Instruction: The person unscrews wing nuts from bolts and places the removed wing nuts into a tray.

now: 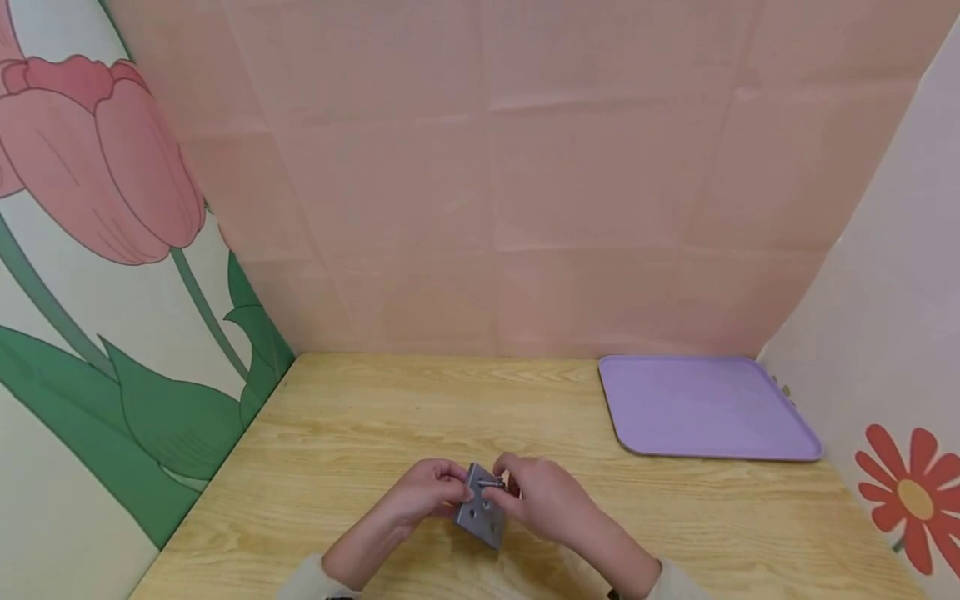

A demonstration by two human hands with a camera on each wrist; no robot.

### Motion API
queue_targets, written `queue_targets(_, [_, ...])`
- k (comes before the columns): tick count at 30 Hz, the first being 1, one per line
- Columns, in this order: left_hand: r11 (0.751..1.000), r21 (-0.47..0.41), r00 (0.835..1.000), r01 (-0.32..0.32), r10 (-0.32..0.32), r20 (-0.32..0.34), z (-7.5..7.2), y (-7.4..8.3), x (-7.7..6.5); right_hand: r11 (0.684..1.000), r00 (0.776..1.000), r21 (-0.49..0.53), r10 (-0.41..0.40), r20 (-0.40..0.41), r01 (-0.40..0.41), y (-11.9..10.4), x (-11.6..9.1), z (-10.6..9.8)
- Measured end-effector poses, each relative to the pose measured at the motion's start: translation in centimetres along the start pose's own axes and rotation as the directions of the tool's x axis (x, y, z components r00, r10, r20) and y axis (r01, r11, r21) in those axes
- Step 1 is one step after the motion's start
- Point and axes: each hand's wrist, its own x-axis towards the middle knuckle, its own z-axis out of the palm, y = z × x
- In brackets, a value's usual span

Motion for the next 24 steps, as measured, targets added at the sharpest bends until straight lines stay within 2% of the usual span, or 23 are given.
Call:
queue_targets(1, [1.0, 0.002, 1.0, -0.001, 0.001, 0.0, 0.0, 0.0, 0.0, 0.995, 0.998, 0.085, 0.053, 0.029, -0.056, 0.1, 0.1, -0.1])
queue_targets(2, [1.0, 0.003, 1.0, -0.002, 0.002, -0.002, 0.0, 0.0, 0.0, 0.976, 0.991, 0.18, 0.113, 0.066, -0.123, 0.2, 0.2, -0.2])
queue_targets(3, [1.0, 0.005, 1.0, -0.004, 0.004, -0.004, 0.0, -0.1, 0.0, 0.942, 0.98, 0.274, 0.168, 0.109, -0.192, 0.4, 0.2, -0.2])
queue_targets(6, [1.0, 0.0, 1.0, -0.012, 0.012, -0.011, 0.1, -0.2, 0.2, 0.787, 0.928, 0.495, 0.278, 0.247, -0.367, 0.9, 0.3, -0.2])
queue_targets(8, [1.0, -0.002, 1.0, -0.014, 0.014, -0.015, 0.2, -0.3, 0.2, 0.699, 0.9, 0.569, 0.301, 0.316, -0.434, 1.2, 0.3, 0.1])
queue_targets(9, [1.0, -0.002, 1.0, -0.014, 0.014, -0.016, 0.2, -0.3, 0.2, 0.673, 0.89, 0.586, 0.3, 0.342, -0.452, 1.3, 0.3, 0.2])
queue_targets(11, [1.0, 0.001, 1.0, -0.014, 0.014, -0.015, 0.2, -0.3, 0.3, 0.648, 0.88, 0.599, 0.294, 0.373, -0.47, 1.4, 0.3, 0.5])
queue_targets(15, [1.0, 0.009, 1.0, -0.009, 0.009, -0.009, 0.2, -0.2, 0.1, 0.659, 0.878, 0.586, 0.289, 0.381, -0.471, 1.2, 0.4, 1.0])
queue_targets(19, [1.0, 0.015, 1.0, 0.007, -0.007, -0.007, 0.1, 0.0, -0.1, 0.694, 0.888, 0.562, 0.287, 0.358, -0.451, 1.0, 0.5, 0.9])
queue_targets(21, [1.0, 0.022, 1.0, 0.02, -0.02, -0.007, 0.1, 0.2, -0.2, 0.747, 0.906, 0.523, 0.27, 0.326, -0.411, 0.9, 0.5, 0.7])
queue_targets(22, [0.999, 0.023, 1.0, 0.023, -0.023, -0.007, 0.0, 0.2, -0.2, 0.788, 0.919, 0.487, 0.254, 0.301, -0.377, 0.9, 0.4, 0.6])
queue_targets(24, [0.999, 0.022, 1.0, 0.026, -0.026, -0.009, 0.0, 0.2, -0.2, 0.889, 0.955, 0.372, 0.193, 0.224, -0.266, 0.7, 0.3, 0.4])
